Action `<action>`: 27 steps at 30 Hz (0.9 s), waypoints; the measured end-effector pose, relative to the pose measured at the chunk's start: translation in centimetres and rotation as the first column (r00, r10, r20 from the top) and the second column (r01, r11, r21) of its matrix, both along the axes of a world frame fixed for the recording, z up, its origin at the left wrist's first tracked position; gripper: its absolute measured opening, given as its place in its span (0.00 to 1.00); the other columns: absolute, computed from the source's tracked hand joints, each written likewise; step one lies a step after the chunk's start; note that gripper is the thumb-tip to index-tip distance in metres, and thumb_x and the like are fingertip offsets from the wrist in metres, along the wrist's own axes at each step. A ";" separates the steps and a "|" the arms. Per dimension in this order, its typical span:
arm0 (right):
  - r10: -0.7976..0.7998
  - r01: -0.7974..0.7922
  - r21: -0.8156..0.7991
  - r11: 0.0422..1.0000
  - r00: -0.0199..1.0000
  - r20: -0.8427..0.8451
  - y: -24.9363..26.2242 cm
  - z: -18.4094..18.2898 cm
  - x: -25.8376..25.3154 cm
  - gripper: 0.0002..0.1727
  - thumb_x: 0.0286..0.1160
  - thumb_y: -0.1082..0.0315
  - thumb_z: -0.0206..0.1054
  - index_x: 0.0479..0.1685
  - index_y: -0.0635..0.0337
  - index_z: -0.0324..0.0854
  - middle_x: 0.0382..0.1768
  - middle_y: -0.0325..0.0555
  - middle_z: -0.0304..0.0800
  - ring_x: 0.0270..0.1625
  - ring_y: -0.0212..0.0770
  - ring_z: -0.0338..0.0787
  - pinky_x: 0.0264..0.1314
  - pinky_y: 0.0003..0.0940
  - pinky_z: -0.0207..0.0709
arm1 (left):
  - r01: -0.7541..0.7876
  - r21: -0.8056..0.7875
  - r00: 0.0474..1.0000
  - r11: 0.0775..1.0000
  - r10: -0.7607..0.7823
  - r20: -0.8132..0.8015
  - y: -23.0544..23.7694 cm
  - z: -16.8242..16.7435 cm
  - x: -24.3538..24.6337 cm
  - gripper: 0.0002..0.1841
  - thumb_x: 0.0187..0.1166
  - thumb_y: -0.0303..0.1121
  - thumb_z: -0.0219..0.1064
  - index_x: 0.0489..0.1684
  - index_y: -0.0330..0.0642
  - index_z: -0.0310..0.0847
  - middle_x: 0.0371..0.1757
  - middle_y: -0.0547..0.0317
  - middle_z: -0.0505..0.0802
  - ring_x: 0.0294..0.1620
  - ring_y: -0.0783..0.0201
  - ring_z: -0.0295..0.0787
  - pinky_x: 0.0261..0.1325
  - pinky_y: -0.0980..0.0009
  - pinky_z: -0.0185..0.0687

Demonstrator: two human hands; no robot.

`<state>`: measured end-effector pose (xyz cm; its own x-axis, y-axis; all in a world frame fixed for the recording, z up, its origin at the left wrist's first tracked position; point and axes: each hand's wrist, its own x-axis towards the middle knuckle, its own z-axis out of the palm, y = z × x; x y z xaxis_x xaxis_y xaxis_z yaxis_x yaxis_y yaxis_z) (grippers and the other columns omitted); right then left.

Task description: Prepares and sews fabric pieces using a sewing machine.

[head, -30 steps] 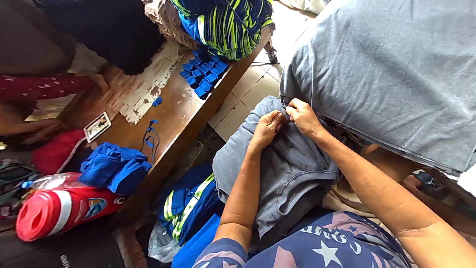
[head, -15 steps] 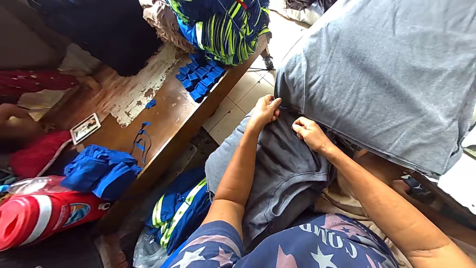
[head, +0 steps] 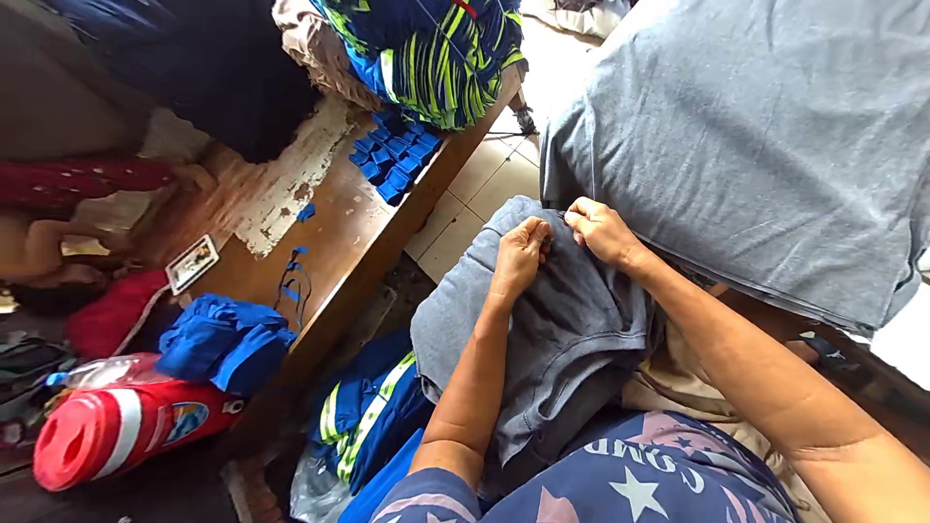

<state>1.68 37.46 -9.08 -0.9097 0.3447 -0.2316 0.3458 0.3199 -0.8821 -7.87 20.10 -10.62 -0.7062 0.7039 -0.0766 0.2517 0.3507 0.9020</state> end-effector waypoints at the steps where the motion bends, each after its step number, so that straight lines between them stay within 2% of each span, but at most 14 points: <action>1: 0.007 -0.007 0.003 1.000 1.000 0.013 -0.1 0.0 -0.4 0.18 0.91 0.54 0.50 0.48 0.54 0.84 0.28 0.44 0.86 0.33 0.44 0.87 0.41 0.50 0.80 | 0.018 0.011 1.000 1.000 -0.018 -0.015 0.1 -0.1 0.1 0.16 0.93 0.39 0.54 0.45 0.41 0.88 0.32 0.60 0.91 0.26 0.66 0.87 0.31 0.67 0.86; 6: -0.033 0.033 0.032 0.999 0.999 -0.003 -1.2 0.1 -2.1 0.17 0.88 0.52 0.54 0.41 0.53 0.81 0.26 0.44 0.82 0.32 0.47 0.85 0.37 0.54 0.77 | 0.070 -0.014 0.996 0.997 -0.070 -0.057 0.1 0.0 0.8 0.15 0.93 0.39 0.55 0.47 0.44 0.87 0.31 0.60 0.91 0.25 0.67 0.85 0.31 0.67 0.86; 9: -0.064 0.071 0.116 0.991 0.996 -0.061 -1.3 0.9 -1.3 0.15 0.88 0.53 0.54 0.46 0.51 0.83 0.25 0.43 0.83 0.31 0.48 0.85 0.36 0.57 0.76 | 0.126 -0.047 0.989 0.991 -0.129 -0.077 -0.3 0.0 1.3 0.13 0.92 0.36 0.56 0.47 0.44 0.87 0.33 0.59 0.91 0.26 0.67 0.86 0.32 0.67 0.86; 12: -0.033 0.037 0.013 0.999 0.976 -0.217 -1.2 0.6 4.2 0.17 0.91 0.52 0.53 0.49 0.51 0.82 0.21 0.42 0.77 0.20 0.42 0.77 0.21 0.45 0.73 | 0.134 -0.029 0.990 0.991 -0.136 -0.038 -0.6 -0.2 1.4 0.15 0.94 0.39 0.53 0.49 0.45 0.87 0.35 0.60 0.92 0.26 0.66 0.86 0.31 0.68 0.86; 14: -0.020 0.004 -0.067 0.998 0.969 -0.247 -0.6 0.2 9.6 0.17 0.88 0.49 0.58 0.53 0.52 0.84 0.24 0.39 0.80 0.23 0.37 0.78 0.26 0.40 0.76 | 0.121 0.024 0.992 0.992 -0.120 -0.027 -0.7 -0.3 0.6 0.14 0.94 0.40 0.54 0.55 0.46 0.87 0.41 0.59 0.93 0.29 0.66 0.87 0.31 0.67 0.87; 15: -0.033 0.013 -0.087 0.996 0.971 -0.237 -0.3 -0.4 12.9 0.18 0.84 0.47 0.64 0.53 0.52 0.85 0.23 0.37 0.81 0.23 0.34 0.78 0.27 0.37 0.77 | 0.089 0.062 0.993 0.994 -0.083 -0.086 -0.9 -0.3 -0.1 0.13 0.92 0.38 0.58 0.60 0.46 0.86 0.47 0.59 0.93 0.32 0.67 0.89 0.34 0.68 0.88; 16: -0.057 0.039 -0.091 0.995 0.976 -0.212 0.1 -1.0 16.8 0.18 0.82 0.48 0.68 0.51 0.53 0.87 0.24 0.36 0.83 0.24 0.31 0.79 0.30 0.34 0.77 | 0.029 0.097 0.980 0.995 -0.010 -0.197 -1.4 -0.2 -1.2 0.14 0.88 0.36 0.63 0.67 0.47 0.84 0.59 0.61 0.92 0.44 0.69 0.91 0.44 0.68 0.91; 17: -0.091 0.081 -0.065 0.995 0.982 -0.167 0.3 -1.4 21.0 0.17 0.82 0.50 0.68 0.47 0.54 0.90 0.30 0.37 0.88 0.30 0.29 0.84 0.36 0.32 0.81 | -0.052 0.102 0.938 0.993 0.084 -0.335 -2.1 -0.1 -2.8 0.20 0.85 0.35 0.67 0.74 0.45 0.80 0.75 0.60 0.85 0.62 0.68 0.89 0.62 0.66 0.90; 18: -0.156 0.157 0.000 0.988 0.981 -0.117 0.3 -1.8 25.4 0.16 0.84 0.51 0.66 0.42 0.54 0.91 0.33 0.37 0.91 0.35 0.29 0.87 0.42 0.31 0.83 | -0.150 0.104 0.868 0.983 0.182 -0.462 -2.4 0.3 -4.5 0.26 0.82 0.38 0.69 0.78 0.40 0.76 0.85 0.52 0.76 0.78 0.62 0.78 0.78 0.62 0.77; 19: -0.251 0.256 0.118 0.959 0.966 -0.057 0.1 -2.2 29.9 0.17 0.85 0.52 0.65 0.39 0.54 0.91 0.34 0.38 0.92 0.37 0.29 0.88 0.44 0.33 0.83 | -0.229 0.128 0.803 0.965 0.261 -0.535 -2.3 1.1 -5.7 0.36 0.80 0.41 0.71 0.87 0.35 0.64 0.89 0.42 0.68 0.87 0.54 0.68 0.86 0.57 0.68; 20: -0.344 0.327 0.271 0.905 0.939 0.015 -0.2 -2.4 34.4 0.17 0.84 0.53 0.64 0.40 0.53 0.93 0.38 0.40 0.94 0.42 0.33 0.91 0.50 0.36 0.86 | -0.305 0.140 0.760 0.942 0.329 -0.561 -1.6 2.3 -6.1 0.43 0.80 0.43 0.72 0.91 0.32 0.54 0.91 0.35 0.62 0.90 0.48 0.61 0.88 0.56 0.64; 22: -0.500 0.348 0.483 0.804 0.835 0.229 -1.4 -1.6 42.7 0.12 0.79 0.59 0.69 0.52 0.52 0.94 0.55 0.49 0.92 0.55 0.48 0.92 0.60 0.52 0.86 | -0.400 0.126 0.740 0.908 0.401 -0.540 0.5 4.5 -4.7 0.47 0.81 0.47 0.70 0.93 0.28 0.47 0.93 0.30 0.54 0.92 0.45 0.57 0.86 0.58 0.66; 24: -0.600 0.338 0.548 0.765 0.683 0.416 -3.2 -0.6 48.7 0.19 0.72 0.64 0.76 0.64 0.49 0.90 0.72 0.55 0.82 0.58 0.61 0.90 0.55 0.68 0.84 | -0.288 0.173 0.781 0.942 0.336 -0.527 3.3 5.6 -1.8 0.41 0.82 0.42 0.68 0.91 0.30 0.54 0.92 0.31 0.57 0.88 0.46 0.63 0.79 0.59 0.74; 27: -0.716 0.415 0.616 0.669 0.580 0.387 -6.3 -1.7 52.6 0.10 0.76 0.66 0.73 0.52 0.56 0.91 0.69 0.57 0.83 0.51 0.63 0.92 0.46 0.69 0.84 | 0.199 0.211 0.817 0.957 -0.043 -0.575 7.6 4.5 2.5 0.31 0.84 0.35 0.67 0.84 0.30 0.65 0.85 0.33 0.71 0.75 0.49 0.82 0.67 0.58 0.87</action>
